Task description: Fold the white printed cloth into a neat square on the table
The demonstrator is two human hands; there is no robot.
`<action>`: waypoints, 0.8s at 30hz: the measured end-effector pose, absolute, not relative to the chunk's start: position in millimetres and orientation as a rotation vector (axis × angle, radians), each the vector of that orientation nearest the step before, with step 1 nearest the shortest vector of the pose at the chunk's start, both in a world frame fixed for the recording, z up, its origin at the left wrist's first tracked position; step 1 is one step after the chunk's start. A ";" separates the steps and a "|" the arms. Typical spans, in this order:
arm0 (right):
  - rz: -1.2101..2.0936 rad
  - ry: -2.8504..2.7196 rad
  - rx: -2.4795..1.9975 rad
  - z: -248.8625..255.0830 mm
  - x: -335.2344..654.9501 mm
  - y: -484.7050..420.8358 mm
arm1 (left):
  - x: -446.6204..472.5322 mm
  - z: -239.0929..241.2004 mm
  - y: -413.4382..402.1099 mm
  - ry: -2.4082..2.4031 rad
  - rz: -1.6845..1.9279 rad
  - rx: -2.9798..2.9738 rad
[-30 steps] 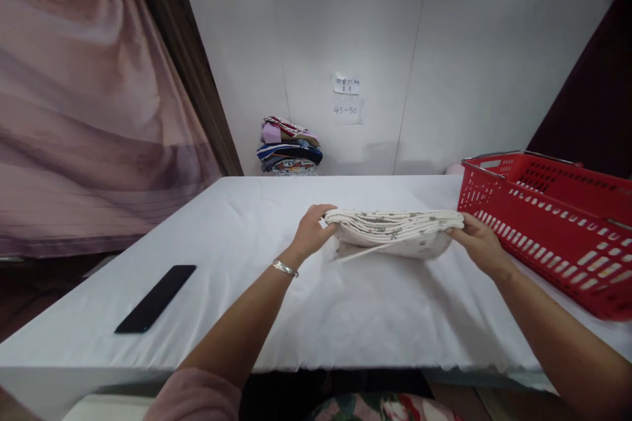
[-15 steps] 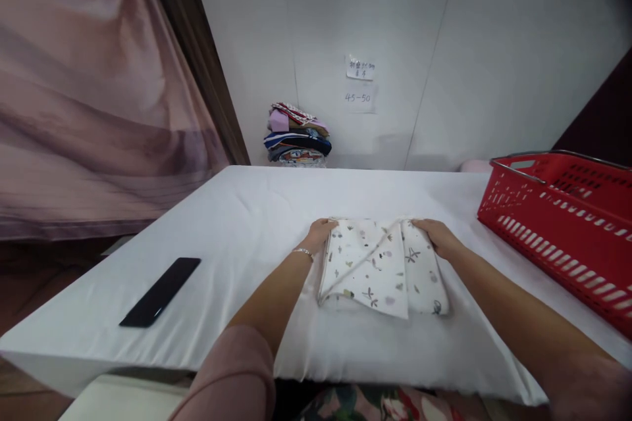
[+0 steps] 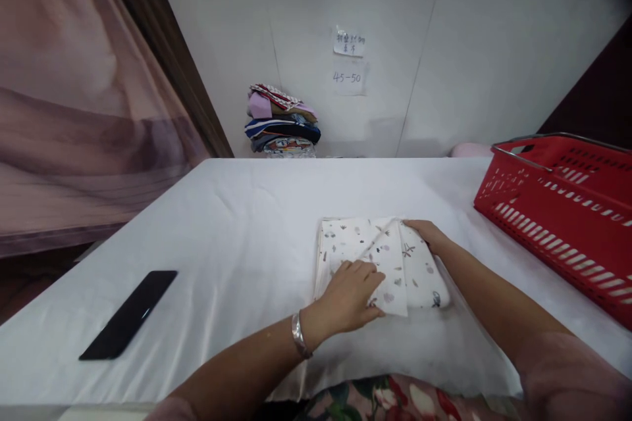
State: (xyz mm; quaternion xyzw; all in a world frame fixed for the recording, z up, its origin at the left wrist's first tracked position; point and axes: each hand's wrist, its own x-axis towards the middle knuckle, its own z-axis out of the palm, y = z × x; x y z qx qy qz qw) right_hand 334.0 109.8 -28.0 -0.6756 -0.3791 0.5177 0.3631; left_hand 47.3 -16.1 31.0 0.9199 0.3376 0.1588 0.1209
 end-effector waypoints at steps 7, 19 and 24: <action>1.093 -1.136 -1.814 -28.3 335.0 105.9 | 44.1 29.9 -25.3 0.944 0.302 2.771; 0.988 -1.347 -1.921 -19.2 333.8 99.8 | 7.2 10.4 58.4 1.515 0.961 1.342; 1.010 -1.318 -1.915 -19.6 332.9 98.5 | -8.1 5.2 82.8 1.524 0.906 1.000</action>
